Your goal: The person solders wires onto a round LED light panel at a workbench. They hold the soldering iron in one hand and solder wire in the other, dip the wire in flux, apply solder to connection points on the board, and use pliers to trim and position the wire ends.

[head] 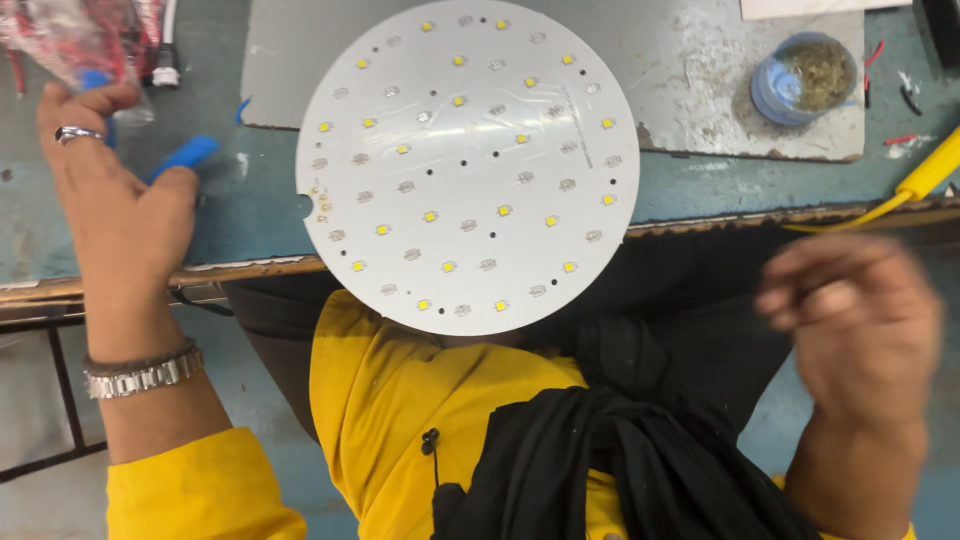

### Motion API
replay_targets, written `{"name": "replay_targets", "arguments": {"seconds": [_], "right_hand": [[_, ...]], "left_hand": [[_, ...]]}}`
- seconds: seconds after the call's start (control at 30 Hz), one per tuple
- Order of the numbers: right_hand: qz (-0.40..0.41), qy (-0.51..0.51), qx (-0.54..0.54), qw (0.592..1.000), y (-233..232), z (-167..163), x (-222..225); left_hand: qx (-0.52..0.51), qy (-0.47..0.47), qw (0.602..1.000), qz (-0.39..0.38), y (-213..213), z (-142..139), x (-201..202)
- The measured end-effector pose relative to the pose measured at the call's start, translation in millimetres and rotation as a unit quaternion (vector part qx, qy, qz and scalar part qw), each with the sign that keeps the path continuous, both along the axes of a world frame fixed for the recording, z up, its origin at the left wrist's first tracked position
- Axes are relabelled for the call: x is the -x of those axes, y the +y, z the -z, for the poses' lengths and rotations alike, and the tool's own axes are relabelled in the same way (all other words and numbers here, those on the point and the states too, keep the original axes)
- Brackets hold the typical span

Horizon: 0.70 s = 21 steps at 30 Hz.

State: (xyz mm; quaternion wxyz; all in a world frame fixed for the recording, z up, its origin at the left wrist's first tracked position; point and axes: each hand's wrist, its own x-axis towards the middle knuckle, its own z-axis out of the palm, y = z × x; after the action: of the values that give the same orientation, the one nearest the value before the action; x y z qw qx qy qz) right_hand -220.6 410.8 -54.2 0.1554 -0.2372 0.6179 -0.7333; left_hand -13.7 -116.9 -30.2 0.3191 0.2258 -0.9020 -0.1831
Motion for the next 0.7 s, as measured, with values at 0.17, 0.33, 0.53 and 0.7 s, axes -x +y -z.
{"name": "replay_targets", "arguments": {"seconds": [0.17, 0.33, 0.53, 0.7], "right_hand": [[-0.278, 0.196, -0.276, 0.899, -51.2, 18.2, -11.8], [-0.251, 0.183, -0.403, 0.861, -137.2, 90.1, 6.6], [-0.207, 0.384, -0.232, 0.869, -180.2, 141.2, 11.5], [-0.192, 0.326, -0.380, 0.844, -162.7, 131.4, -6.7]], "left_hand": [[-0.041, 0.019, 0.999, -0.025, 10.4, -0.6, 2.0], [0.062, -0.024, 0.996, -0.064, 28.0, 7.0, 6.6], [0.084, -0.025, 0.993, -0.080, 27.4, 7.7, 11.5], [0.100, -0.008, 0.992, -0.075, 22.8, 12.5, 7.7]]}}
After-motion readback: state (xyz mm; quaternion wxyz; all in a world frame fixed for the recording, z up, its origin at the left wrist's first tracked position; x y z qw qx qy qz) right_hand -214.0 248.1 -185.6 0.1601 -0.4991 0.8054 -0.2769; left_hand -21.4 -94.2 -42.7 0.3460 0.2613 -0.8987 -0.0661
